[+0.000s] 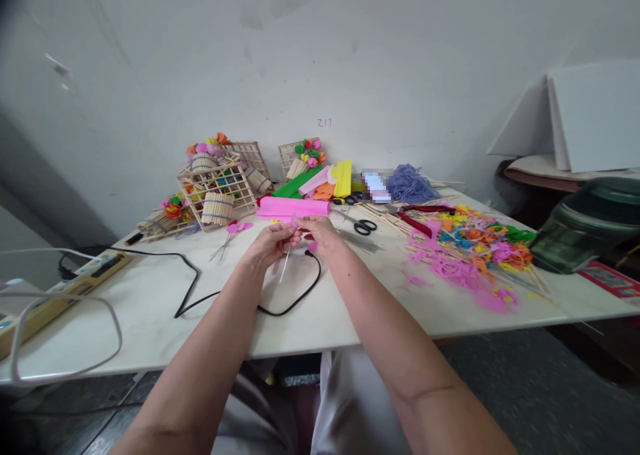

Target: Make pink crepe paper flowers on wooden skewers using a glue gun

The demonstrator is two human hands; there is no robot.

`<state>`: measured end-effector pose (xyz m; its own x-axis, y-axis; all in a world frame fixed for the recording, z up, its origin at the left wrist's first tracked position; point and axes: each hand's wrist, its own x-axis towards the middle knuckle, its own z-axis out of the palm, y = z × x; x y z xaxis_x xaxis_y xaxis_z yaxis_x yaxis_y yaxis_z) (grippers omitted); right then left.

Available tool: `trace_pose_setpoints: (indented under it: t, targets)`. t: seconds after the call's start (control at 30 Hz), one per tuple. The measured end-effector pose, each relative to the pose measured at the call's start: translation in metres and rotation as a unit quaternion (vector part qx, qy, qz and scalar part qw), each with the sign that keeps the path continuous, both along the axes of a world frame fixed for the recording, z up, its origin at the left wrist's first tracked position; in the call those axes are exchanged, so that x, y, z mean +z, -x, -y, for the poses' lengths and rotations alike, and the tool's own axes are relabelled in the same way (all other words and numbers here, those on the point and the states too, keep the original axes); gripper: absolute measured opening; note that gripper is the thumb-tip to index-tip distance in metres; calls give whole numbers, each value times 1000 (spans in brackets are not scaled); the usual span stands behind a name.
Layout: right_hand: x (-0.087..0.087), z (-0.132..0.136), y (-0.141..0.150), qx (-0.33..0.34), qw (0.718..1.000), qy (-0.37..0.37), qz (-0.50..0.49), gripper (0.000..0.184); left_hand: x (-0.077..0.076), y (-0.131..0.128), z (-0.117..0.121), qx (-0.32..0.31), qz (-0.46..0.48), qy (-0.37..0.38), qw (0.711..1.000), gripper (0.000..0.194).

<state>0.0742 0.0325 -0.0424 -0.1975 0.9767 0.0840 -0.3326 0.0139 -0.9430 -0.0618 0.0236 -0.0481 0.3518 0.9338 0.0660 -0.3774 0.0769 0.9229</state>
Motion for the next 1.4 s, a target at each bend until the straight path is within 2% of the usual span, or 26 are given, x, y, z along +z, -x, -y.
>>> trace_pose_setpoints:
  t: [0.37,0.57,0.77,0.97,1.17,1.4]
  targets:
    - [0,3,8,-51,998,16,-38,24,-5,0,-3,-15,5,-20,1000,8]
    - [2,4,12,-73,995,28,-56,28,-1,-2,0,-3,-6,-8,1000,5]
    - [4,5,10,-121,990,21,-65,28,0,0,2,-28,-47,-5,998,13]
    - [2,3,7,-112,993,19,-46,26,-1,1,1,-29,-49,2,998,13]
    - [3,6,6,-42,999,14,-31,25,-1,0,2,-25,-43,-2,999,12]
    - [3,5,8,-59,998,16,-31,27,-2,-1,2,-38,-49,1,998,14]
